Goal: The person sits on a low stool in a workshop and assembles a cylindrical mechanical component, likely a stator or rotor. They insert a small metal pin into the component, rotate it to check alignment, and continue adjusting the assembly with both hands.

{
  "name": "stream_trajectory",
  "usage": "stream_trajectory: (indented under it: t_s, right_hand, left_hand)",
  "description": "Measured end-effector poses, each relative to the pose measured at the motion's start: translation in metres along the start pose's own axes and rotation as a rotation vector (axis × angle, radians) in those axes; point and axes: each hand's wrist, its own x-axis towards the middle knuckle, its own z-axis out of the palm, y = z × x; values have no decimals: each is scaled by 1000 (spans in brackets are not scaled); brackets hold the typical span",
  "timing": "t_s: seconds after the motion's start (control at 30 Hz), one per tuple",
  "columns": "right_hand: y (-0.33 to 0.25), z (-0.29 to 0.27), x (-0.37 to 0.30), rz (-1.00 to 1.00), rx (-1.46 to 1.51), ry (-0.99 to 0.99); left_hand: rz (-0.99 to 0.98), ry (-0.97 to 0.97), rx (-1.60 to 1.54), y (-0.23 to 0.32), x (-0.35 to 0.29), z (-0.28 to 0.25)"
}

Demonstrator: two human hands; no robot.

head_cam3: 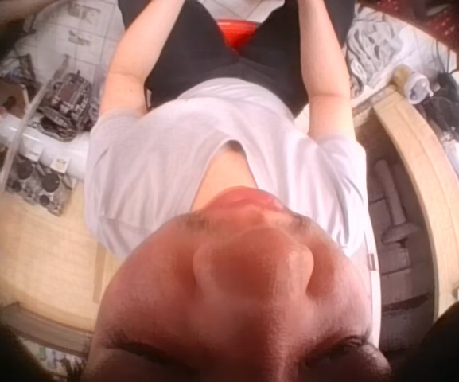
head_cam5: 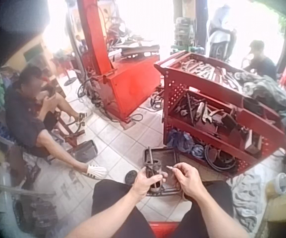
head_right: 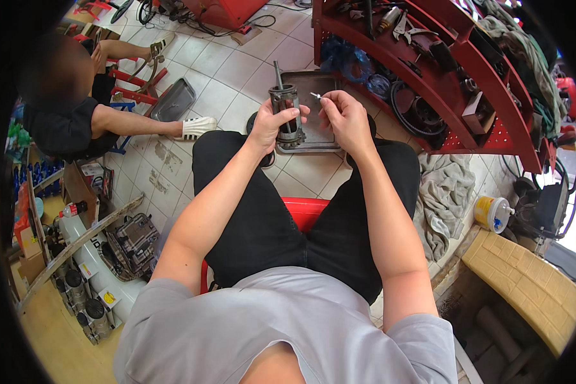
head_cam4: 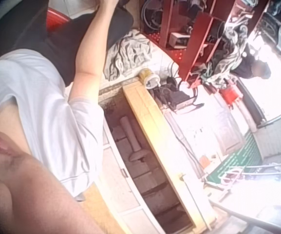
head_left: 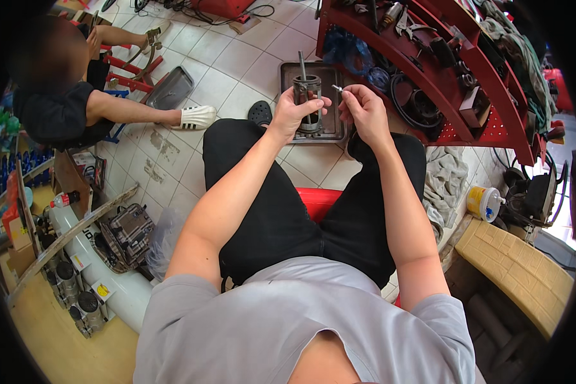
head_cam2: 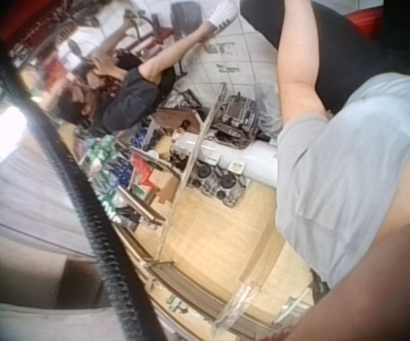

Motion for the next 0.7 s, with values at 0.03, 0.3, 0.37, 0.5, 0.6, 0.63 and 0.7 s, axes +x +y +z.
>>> stream_trajectory:
  t_s: [0.03,0.3,0.37,0.5,0.6,0.63,0.7]
  right_hand:
    - [-1,-1,0,-10,13,-5]
    - [4,1,2,-1,-73,17]
    - [5,-1,3,8,-59,57]
    - [6,0,1,-20,-9,-46]
    - [6,4,1,-26,-10,-36]
    - [8,4,2,-27,-34,7]
    - [5,3,3,-14,-101,126]
  left_hand:
    - [-25,14,3,0,0,-1]
    - [-39,29,-116,2,-1,0]
    - [-52,24,-77,1,-1,0]
    - [-17,36,-132,1,1,4]
    - [-50,24,-219,4,0,5]
    - [-71,15,-243,5,0,4]
    - [-122,33,-212,5,-2,3]
